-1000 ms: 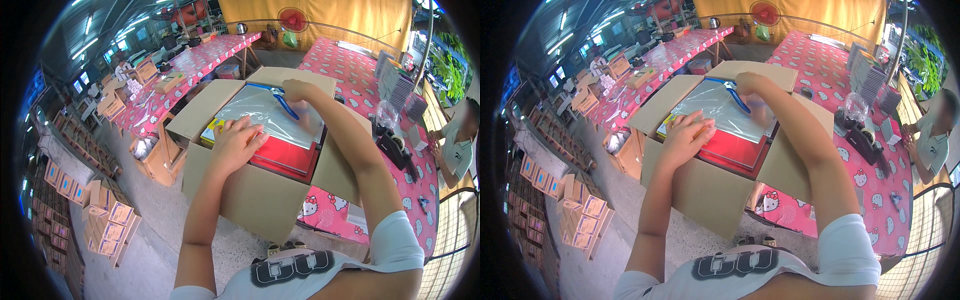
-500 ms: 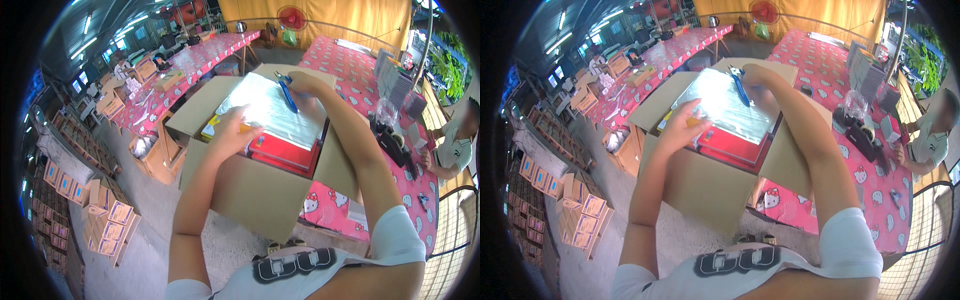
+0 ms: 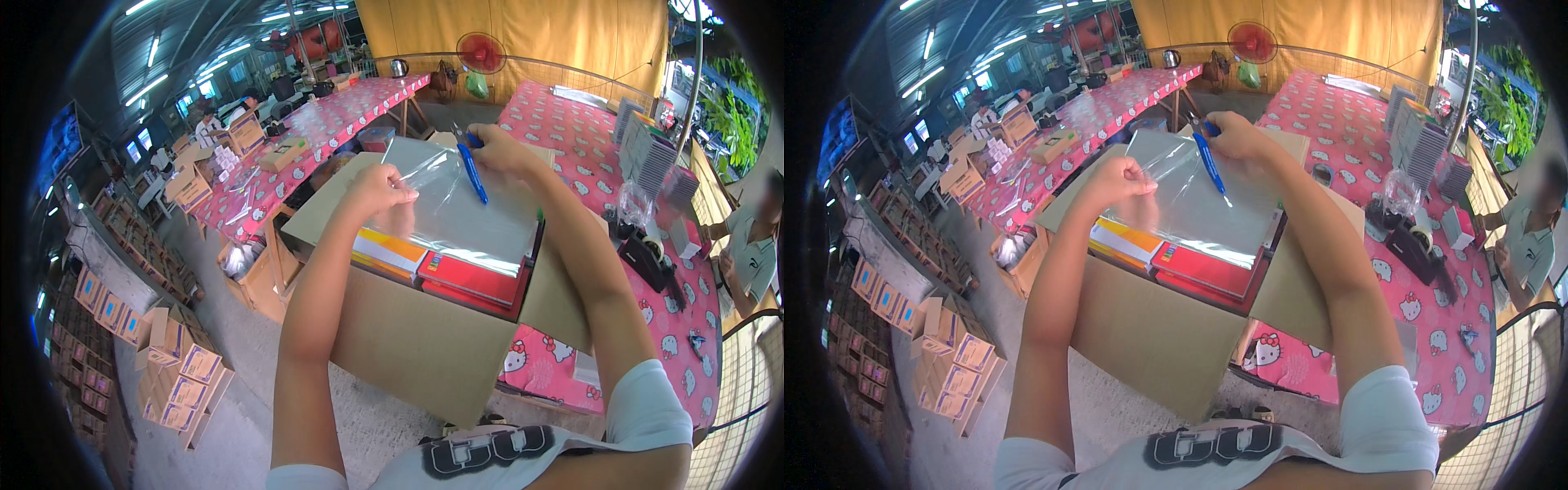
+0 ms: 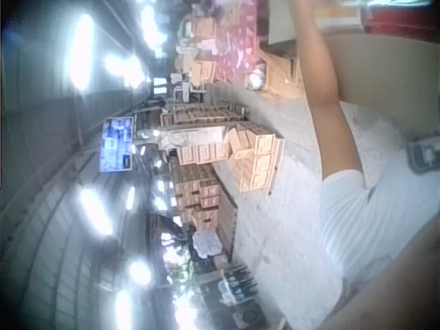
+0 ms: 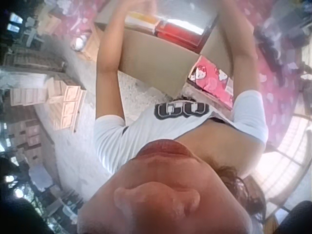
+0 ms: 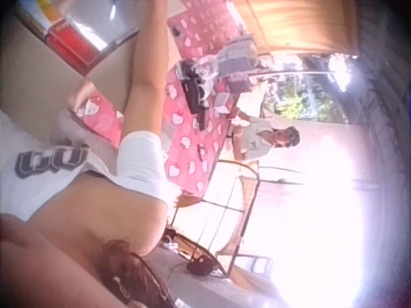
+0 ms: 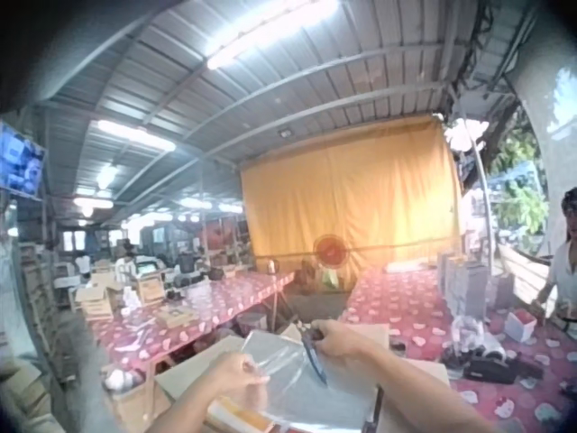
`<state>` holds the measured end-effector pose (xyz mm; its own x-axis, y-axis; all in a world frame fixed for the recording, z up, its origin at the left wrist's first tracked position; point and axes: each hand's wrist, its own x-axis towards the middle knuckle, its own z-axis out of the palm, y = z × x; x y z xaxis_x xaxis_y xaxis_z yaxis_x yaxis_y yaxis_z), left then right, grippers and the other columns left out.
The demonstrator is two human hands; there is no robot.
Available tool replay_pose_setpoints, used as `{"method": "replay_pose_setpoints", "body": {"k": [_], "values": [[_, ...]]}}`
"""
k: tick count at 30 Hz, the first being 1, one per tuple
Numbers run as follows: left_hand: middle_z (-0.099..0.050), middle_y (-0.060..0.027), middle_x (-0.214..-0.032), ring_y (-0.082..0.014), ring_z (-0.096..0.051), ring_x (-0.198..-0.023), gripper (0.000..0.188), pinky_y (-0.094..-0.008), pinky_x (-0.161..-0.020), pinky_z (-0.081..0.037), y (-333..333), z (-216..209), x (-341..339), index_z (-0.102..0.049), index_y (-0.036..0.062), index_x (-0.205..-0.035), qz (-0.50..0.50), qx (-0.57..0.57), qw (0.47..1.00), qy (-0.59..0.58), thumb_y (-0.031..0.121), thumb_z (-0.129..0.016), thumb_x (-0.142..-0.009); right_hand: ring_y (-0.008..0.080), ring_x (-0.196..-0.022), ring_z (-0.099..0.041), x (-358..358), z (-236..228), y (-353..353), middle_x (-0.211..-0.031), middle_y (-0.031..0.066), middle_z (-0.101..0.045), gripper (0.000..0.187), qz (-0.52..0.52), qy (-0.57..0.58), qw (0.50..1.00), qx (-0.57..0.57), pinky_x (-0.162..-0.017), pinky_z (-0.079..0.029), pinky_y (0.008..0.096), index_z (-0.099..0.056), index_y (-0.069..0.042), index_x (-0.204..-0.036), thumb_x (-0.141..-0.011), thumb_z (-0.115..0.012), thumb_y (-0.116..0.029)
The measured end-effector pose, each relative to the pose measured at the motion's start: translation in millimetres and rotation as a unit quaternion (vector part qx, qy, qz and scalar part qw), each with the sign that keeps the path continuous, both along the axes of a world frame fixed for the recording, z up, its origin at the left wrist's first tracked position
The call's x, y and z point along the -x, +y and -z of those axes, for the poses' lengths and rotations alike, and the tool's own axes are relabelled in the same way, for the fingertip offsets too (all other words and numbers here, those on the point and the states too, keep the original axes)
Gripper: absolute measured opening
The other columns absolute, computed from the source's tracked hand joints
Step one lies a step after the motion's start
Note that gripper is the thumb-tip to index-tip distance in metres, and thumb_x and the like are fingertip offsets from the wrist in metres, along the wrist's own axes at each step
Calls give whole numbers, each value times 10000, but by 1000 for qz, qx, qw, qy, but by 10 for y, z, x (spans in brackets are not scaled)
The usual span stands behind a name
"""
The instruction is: The person uses a pair of shears to trim the plastic coil on a stack of notebooks, then places the notebooks into a cardboard box and uses shears to cut open another box containing colored notebooks.
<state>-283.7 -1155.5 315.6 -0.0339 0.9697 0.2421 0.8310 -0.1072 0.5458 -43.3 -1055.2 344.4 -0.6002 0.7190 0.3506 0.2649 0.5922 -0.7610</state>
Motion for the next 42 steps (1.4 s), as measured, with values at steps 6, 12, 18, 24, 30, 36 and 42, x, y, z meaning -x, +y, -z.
{"method": "replay_pose_setpoints", "body": {"k": [6, 12, 18, 24, 30, 36, 42], "values": [[-659, -90, -787, -142, -604, -664, 478, -277, -582, -463, -30, -155, -120, -484, 46, -1146, 55, 13, 988, -147, 203, -732, -769, 97, -646, -527, -45, 125, 296, -715, 7, -579, 156, 14, -50, 997, -53, -600, -443, 261, -632, -7, -951, -822, -612, -92], [-670, -101, -925, -119, -610, -728, 445, -256, -620, -464, -241, -512, -54, -446, 47, -1258, 67, 53, 946, -313, 146, -633, -867, 100, -661, -527, 47, 23, 204, -741, 24, -608, 167, 25, -66, 995, -75, -606, -439, 278, -648, -2, -923, -832, -614, -138], [-639, -39, -1005, -84, -571, -760, 316, -230, -632, -422, -9, -555, 126, -596, 65, -1125, 118, -31, 921, -370, 117, -665, -821, 105, -645, -515, -139, -216, -23, -708, 24, -586, 184, 8, -58, 991, -121, -593, -427, 286, -645, -9, -906, -832, -614, -175], [-625, -50, -1101, -129, -571, -1002, 424, -269, -902, -431, 189, -678, -247, -570, 64, -1210, 142, -242, 925, -258, 142, -695, -812, 146, -646, -545, -787, -496, -397, -709, 65, -604, 189, 87, -4, 984, -157, -597, -439, 289, -656, -59, -932, -829, -572, -193], [-550, -75, -1241, -138, -492, -1170, 403, -285, -1015, -344, 72, -818, -417, -553, 65, -1240, 159, -248, 931, -214, 195, -654, -871, 143, -485, -474, -2342, -301, -648, -617, 48, -568, 106, 293, 238, 923, -69, -425, -368, 314, -648, -9, -769, -798, -555, -48], [-503, -36, -1309, -122, -447, -1216, 338, -295, -1041, -317, -712, -521, -661, -532, 61, -1240, 127, -163, 941, -266, 202, -552, -932, 120, -652, -553, -4194, 1033, -1558, -743, 48, -599, 145, 444, 280, 849, -54, -573, -452, 298, -637, -18, -901, -808, -536, -63], [-531, -129, -1230, -220, -488, -1188, 339, -365, -1022, -376, -1695, -364, -1120, -497, -3, -1240, 52, -235, 958, -155, 144, -519, -936, 102, -625, -528, -4716, 2053, -1818, -738, 23, -574, 95, 594, 140, 762, 216, -523, -439, 262, -618, -10, -836, -763, -573, 29]]}}
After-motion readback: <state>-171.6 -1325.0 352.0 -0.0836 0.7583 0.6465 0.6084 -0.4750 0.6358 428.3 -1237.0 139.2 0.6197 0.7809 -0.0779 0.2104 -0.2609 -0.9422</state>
